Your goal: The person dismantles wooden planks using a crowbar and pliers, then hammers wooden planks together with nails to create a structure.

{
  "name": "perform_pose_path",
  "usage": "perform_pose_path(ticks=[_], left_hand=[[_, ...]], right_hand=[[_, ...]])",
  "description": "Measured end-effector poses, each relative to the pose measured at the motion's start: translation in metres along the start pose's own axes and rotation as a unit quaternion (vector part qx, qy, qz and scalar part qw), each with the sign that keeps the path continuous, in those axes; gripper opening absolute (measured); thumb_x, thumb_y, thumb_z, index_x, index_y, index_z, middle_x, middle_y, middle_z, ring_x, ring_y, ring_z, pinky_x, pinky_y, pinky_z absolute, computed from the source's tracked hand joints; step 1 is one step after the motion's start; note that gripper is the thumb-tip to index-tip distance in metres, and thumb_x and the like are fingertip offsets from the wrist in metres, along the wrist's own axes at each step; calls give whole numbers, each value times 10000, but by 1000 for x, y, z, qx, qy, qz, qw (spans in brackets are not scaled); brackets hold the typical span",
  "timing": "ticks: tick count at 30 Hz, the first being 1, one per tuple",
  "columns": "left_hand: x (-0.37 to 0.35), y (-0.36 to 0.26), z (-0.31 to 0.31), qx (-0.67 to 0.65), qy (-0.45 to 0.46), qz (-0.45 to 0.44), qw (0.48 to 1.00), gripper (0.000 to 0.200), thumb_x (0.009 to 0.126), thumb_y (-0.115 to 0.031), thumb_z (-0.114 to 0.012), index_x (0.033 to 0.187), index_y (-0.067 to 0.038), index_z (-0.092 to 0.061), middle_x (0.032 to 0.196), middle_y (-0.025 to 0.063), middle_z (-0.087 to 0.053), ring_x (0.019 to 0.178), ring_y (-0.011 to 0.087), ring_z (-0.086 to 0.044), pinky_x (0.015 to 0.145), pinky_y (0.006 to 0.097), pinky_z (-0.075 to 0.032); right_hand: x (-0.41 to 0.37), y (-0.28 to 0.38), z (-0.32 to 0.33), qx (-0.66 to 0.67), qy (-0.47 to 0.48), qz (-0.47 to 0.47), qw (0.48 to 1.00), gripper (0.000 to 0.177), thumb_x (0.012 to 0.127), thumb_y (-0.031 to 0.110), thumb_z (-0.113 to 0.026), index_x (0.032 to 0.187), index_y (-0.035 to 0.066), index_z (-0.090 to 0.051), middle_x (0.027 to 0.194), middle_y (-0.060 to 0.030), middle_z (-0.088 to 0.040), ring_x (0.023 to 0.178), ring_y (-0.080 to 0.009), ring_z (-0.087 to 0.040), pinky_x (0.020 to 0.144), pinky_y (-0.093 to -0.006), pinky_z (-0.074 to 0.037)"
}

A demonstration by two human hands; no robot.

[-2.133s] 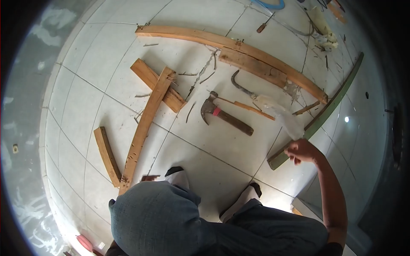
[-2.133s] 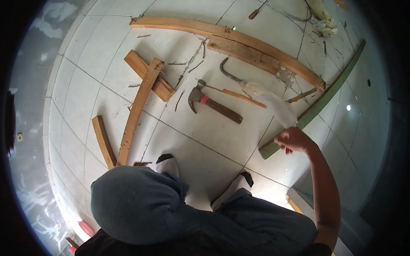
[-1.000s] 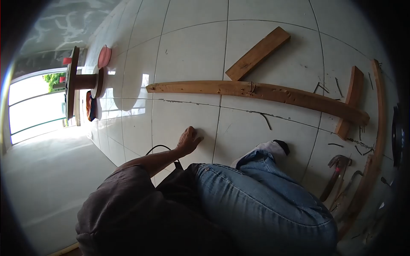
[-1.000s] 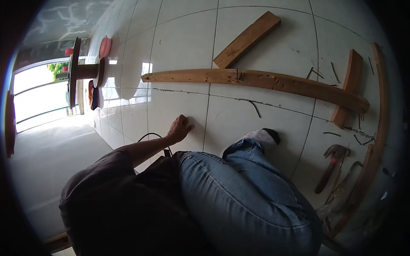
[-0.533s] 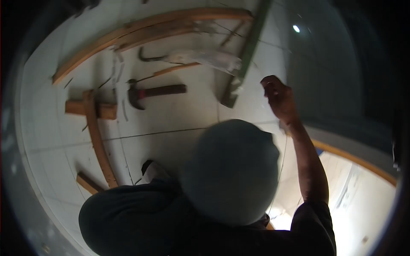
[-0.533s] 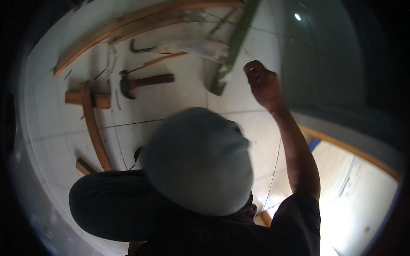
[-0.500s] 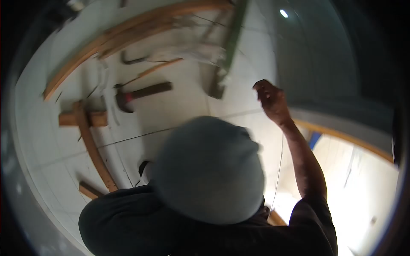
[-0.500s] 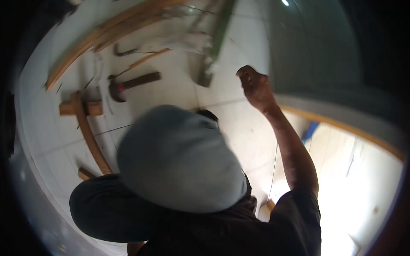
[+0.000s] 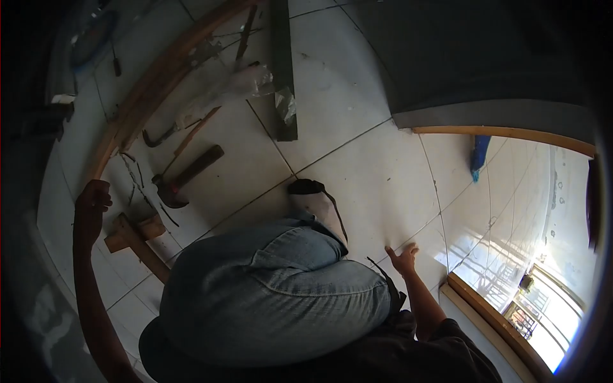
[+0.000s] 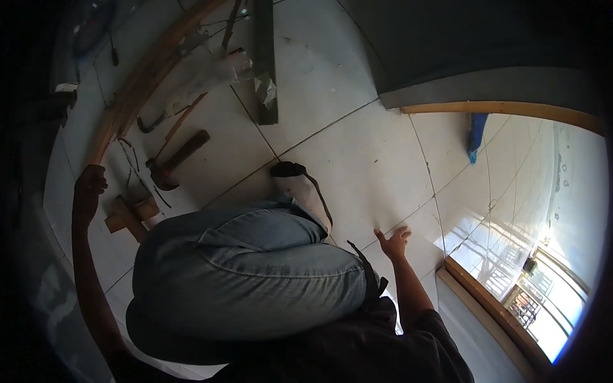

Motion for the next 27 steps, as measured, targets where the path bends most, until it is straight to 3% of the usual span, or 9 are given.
perform_pose_path(ticks=[6, 8, 10, 13, 15, 18, 22, 25, 27], left_hand=[[-65, 5, -101, -45, 45, -27, 998, 193, 966, -148, -631, 1123, -38, -654, 975, 99, -706, 893, 185, -697, 818, 340, -564], [-112, 28, -134, -71, 52, 28, 996, 191, 979, -181, -619, 1098, -43, -680, 981, 101, -717, 902, 186, -700, 826, 333, -560], [-167, 71, -178, -211, 28, 126, 969, 167, 990, -106, -588, 1103, -12, -665, 987, 106, -712, 938, 187, -704, 849, 325, -553], [-257, 125, -251, -374, -58, 238, 895, 207, 1003, -143, -606, 1151, 1, -599, 994, 129, -692, 929, 245, -701, 859, 334, -560], [-300, 133, -291, -404, -103, 305, 856, 209, 1003, -147, -609, 1147, 5, -601, 992, 130, -693, 931, 243, -700, 857, 335, -558], [-336, 134, -335, -425, -135, 367, 816, 214, 1002, -152, -613, 1140, 10, -604, 988, 130, -695, 933, 241, -699, 855, 336, -556], [-343, 126, -351, -434, -153, 365, 809, 221, 1001, -160, -619, 1132, 16, -607, 984, 131, -696, 937, 237, -698, 851, 338, -552], [-336, 118, -346, -438, -164, 349, 813, 226, 1000, -166, -623, 1126, 21, -610, 980, 132, -698, 939, 235, -698, 849, 340, -550], [-328, 115, -338, -443, -174, 330, 815, 230, 999, -170, -626, 1122, 25, -612, 978, 132, -699, 941, 233, -697, 847, 341, -548]], right_hand=[[14, -7, 0, -41, 56, 0, 998, 1429, 750, 771, -676, 1473, -200, 82, 1501, -517, 23, 1439, -592, -178, 1175, -507, -295], [96, -80, -51, -173, -3, 24, 985, 1202, 782, 685, -700, 1467, -187, -237, 1503, -459, -233, 1414, -528, -330, 1112, -495, -398], [156, -91, -53, -314, 224, 106, 917, 751, 835, 527, -685, 1272, -78, -606, 1345, -320, -566, 1295, -437, -537, 1029, -483, -481], [163, 74, 22, -221, 49, 427, 875, 414, 951, 376, -476, 1090, 57, -699, 1009, -246, -715, 942, -404, -701, 829, -529, -532], [12, 320, 121, -142, -58, 387, 909, 345, 997, 326, -477, 978, 35, -662, 906, -263, -685, 861, -453, -669, 712, -530, -514], [-69, 518, 179, 74, -234, 699, 672, 81, 912, 80, -582, 917, 21, -637, 854, -220, -655, 797, -432, -639, 687, -497, -518], [-96, 682, 147, -48, -243, 841, 482, 138, 855, 116, -688, 955, 22, -674, 925, -197, -672, 874, -405, -655, 810, -454, -530], [-85, 736, 105, -228, -2, 769, 597, 231, 827, 197, -746, 962, 18, -690, 950, -201, -694, 900, -377, -676, 815, -435, -535], [-94, 737, 98, -286, -14, 711, 643, 265, 824, 238, -752, 955, 16, -693, 944, -205, -702, 907, -365, -685, 810, -425, -536]])
Point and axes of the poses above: each hand's wrist, its own x-axis towards the middle knuckle, its own z-axis out of the back of the hand, y = z × x, the point moved 6 cm from there along x, towards the middle knuckle
